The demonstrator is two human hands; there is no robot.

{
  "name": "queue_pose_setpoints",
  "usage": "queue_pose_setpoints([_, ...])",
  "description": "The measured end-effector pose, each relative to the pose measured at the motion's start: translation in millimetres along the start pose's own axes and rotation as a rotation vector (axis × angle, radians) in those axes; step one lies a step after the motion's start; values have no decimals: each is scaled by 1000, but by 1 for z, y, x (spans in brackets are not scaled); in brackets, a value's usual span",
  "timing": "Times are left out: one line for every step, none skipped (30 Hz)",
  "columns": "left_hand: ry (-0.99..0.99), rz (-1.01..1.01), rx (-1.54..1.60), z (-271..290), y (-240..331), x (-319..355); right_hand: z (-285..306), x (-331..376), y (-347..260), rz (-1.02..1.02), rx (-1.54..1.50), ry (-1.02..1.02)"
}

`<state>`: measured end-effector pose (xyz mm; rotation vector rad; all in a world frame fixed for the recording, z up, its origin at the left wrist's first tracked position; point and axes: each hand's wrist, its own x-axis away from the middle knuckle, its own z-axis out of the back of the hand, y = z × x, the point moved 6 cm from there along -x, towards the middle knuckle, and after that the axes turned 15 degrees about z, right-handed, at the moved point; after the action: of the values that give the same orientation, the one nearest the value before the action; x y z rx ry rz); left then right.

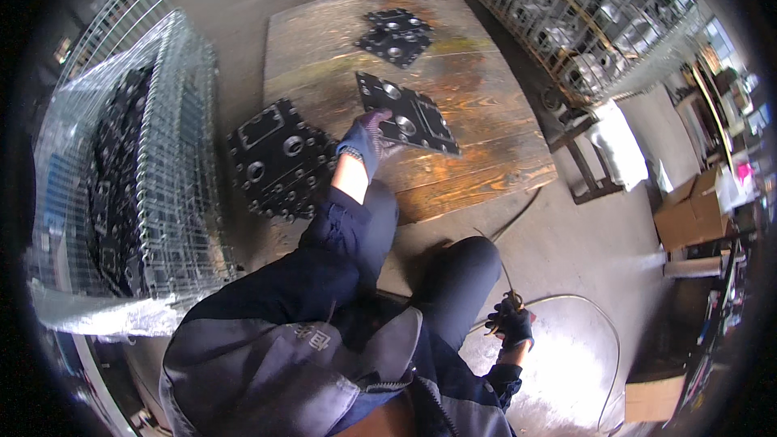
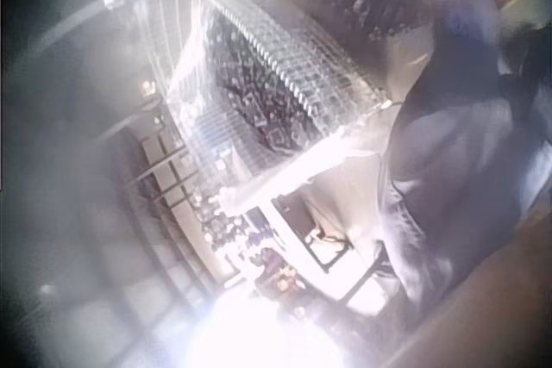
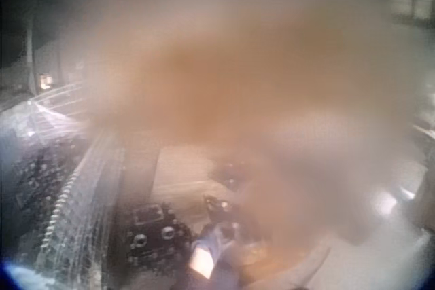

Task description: The person cleans black metal parts on a wooden workbench using a handheld spray tool, then places them into a wire mesh basket. The person repeats this process for multiple parts, flipping them over to clean both sides before stacking them in the basket.

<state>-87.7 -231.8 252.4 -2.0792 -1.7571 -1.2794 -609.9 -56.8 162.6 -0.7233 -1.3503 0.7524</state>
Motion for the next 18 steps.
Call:
queue_pose_setpoints([7, -34, 40, 15, 12, 17, -4, 8, -5, 11, 11, 22])
queue_pose_setpoints([15, -70, 80, 31, 25, 32, -5, 7, -5, 45, -2, 4])
queue_pose_setpoints([20, -99, 120, 42, 35, 52, 3, 2, 4, 10, 22, -11])
queue_pose_setpoints([50, -134, 210, 52, 42, 72, 12, -5, 9, 27, 44, 0])
queue_pose_setpoints([26, -220, 212, 66, 53, 102, 10, -10, 9, 42, 63, 2])
queue_pose_setpoints([315, -769, -460, 95, 79, 135, 13, -25, 14, 66, 97, -23])
queue_pose_setpoints([351, -908, -572, 128, 85, 144, 13, -42, 15, 158, 131, -88])
queue_pose_setpoints([387, -1046, -674, 158, 90, 147, 15, -55, 15, 249, 164, -140])
queue_pose_setpoints([392, -1063, -567, 189, 93, 157, 5, -64, 12, 253, 181, -172])
queue_pose_setpoints([359, -1009, -447, 212, 91, 152, 3, -65, 1, 266, 203, -170])
queue_pose_setpoints([362, -969, -409, 230, 88, 153, -3, -65, -13, 277, 222, -173])
queue_pose_setpoints([391, -920, -432, 248, 81, 157, -6, -65, -25, 234, 244, -126])
queue_pose_setpoints([438, -872, -548, 257, 76, 167, -6, -66, -33, 194, 265, -77])
queue_pose_setpoints([462, -826, -662, 260, 72, 172, 6, -85, -30, 213, 262, -53])
queue_pose_setpoints([570, -782, -834, 282, 76, 180, -8, -94, -39, 270, 146, -120])
queue_pose_setpoints([675, -688, -1090, 292, 78, 181, -6, -99, -51, 271, 208, -134])
queue_pose_setpoints([773, -599, -1356, 303, 80, 187, -8, -106, -63, 270, 264, -152])
queue_pose_setpoints([870, -433, -1627, 296, 84, 197, -15, -109, -77, 276, 298, -123])
